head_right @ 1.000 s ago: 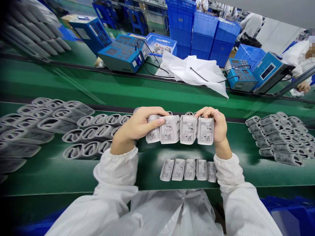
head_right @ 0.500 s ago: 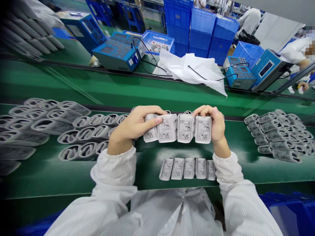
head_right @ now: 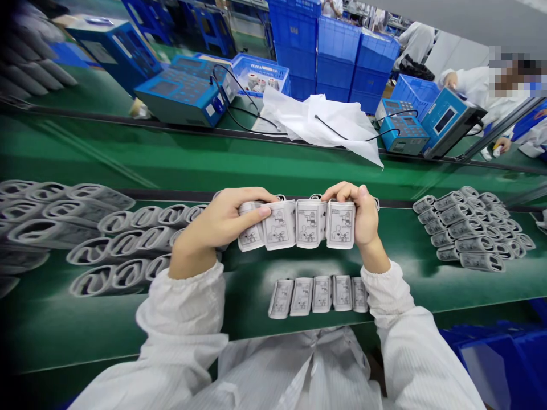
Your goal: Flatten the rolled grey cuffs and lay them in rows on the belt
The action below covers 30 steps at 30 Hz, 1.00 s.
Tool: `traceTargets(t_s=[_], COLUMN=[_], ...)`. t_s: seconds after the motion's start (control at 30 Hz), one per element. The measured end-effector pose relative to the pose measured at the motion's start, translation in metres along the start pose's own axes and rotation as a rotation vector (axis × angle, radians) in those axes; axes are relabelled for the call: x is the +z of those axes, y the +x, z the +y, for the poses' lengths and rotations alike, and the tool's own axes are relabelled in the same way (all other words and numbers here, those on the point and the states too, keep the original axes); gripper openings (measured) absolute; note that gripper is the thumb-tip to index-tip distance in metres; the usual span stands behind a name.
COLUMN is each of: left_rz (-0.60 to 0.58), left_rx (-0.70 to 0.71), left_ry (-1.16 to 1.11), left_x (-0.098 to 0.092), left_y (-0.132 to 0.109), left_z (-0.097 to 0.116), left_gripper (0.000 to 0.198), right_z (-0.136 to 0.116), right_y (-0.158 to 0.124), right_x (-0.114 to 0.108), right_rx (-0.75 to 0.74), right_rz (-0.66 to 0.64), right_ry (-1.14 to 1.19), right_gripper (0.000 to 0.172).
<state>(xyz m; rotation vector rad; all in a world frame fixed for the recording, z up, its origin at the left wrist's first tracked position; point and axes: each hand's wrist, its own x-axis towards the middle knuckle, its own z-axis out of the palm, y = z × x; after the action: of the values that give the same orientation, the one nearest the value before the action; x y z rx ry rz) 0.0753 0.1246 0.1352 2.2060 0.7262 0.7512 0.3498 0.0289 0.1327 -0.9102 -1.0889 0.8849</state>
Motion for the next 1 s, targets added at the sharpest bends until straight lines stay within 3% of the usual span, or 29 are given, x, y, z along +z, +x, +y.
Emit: traceTargets(t_s=[0.77, 0.9, 1.0], left_rz=[-0.037, -0.113, -0.273], left_rx=[-0.028, -0.012, 0.046], left_ry=[0.005, 0.028, 0.088], left_x=[-0.004, 0.0, 0.03], left_y=[0.0, 0.0, 0.001], left_z=[0.004, 0.001, 0.002], left_gripper=[0.043, 0.045, 0.037], right_z=[0.004, 0.002, 0.012], right_y=[0.0, -0.001, -0.017], right_x=[-0.003, -0.026, -0.056], right_rx=[-0.075, -0.169, -0.267], right_rz=[-0.061, -0.147, -0.259], right_ry=[0.016, -0.247, -0.61], right_gripper=[0.063, 0.054, 0.039])
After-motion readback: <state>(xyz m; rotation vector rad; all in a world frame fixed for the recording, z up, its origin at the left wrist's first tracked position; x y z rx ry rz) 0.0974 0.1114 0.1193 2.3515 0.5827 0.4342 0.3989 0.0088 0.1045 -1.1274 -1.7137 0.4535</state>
